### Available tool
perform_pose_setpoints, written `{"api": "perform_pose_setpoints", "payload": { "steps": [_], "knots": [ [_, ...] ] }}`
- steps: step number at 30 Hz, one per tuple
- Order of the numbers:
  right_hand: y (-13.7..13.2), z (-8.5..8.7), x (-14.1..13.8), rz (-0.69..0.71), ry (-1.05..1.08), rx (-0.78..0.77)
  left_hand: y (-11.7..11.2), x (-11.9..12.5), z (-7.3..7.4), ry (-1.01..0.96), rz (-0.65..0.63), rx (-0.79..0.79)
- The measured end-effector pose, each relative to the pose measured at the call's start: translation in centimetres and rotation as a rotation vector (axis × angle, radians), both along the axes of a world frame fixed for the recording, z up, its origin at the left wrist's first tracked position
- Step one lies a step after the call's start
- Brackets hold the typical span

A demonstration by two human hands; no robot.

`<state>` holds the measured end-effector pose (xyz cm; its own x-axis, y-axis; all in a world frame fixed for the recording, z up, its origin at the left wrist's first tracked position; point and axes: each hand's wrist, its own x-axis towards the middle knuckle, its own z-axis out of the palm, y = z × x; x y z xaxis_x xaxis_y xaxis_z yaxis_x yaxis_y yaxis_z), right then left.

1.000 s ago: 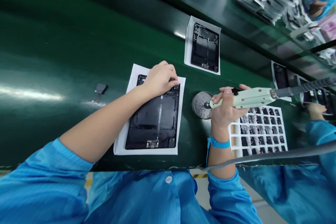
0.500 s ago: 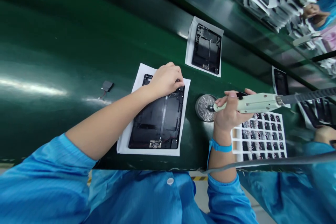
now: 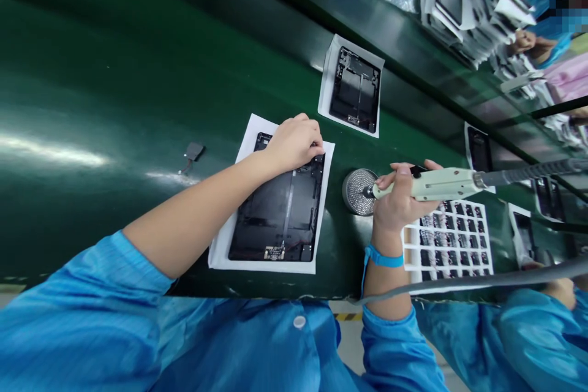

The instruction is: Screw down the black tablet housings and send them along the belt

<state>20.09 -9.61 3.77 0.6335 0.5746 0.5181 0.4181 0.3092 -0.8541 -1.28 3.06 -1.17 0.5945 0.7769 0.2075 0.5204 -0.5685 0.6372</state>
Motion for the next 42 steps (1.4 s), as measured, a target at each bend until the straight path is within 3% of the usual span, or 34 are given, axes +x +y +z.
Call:
{"api": "perform_pose_setpoints", "payload": {
  "steps": [8, 12, 16, 20, 24, 32, 36, 42],
  "knots": [
    [-0.2, 0.1, 0.0, 0.004, 0.007, -0.001, -0.1, 0.0, -0.1, -0.033, -0.009, 0.003],
    [0.5, 2.2, -1.0, -0.013, -0.015, 0.09, -0.3, 0.1, 0.5, -0.004, -0.01, -0.017],
    [3.3, 3.8, -3.9, 0.066, 0.01, 0.173, -0.2, 0.2, 0.7, -0.002, -0.012, -0.022],
    [6.8, 2.2, -7.0, 0.237, 0.096, 0.125, -0.2, 0.1, 0.6, -0.004, -0.018, -0.011],
    [8.4, -0.1, -8.8, 0.282, 0.082, 0.082, -0.1, 0.1, 0.6, 0.005, -0.027, -0.025],
    [8.4, -0.6, -8.9, 0.319, 0.082, 0.118, -0.2, 0.3, 0.5, 0.006, -0.019, -0.014],
    [8.6, -0.9, -9.1, 0.27, 0.051, 0.076, 0.0, 0.2, 0.3, 0.012, -0.035, 0.016],
    [9.6, -3.6, -9.0, 0.334, 0.051, -0.006, 0.9, -0.4, -0.9, -0.007, -0.112, 0.075]
  ]
}}
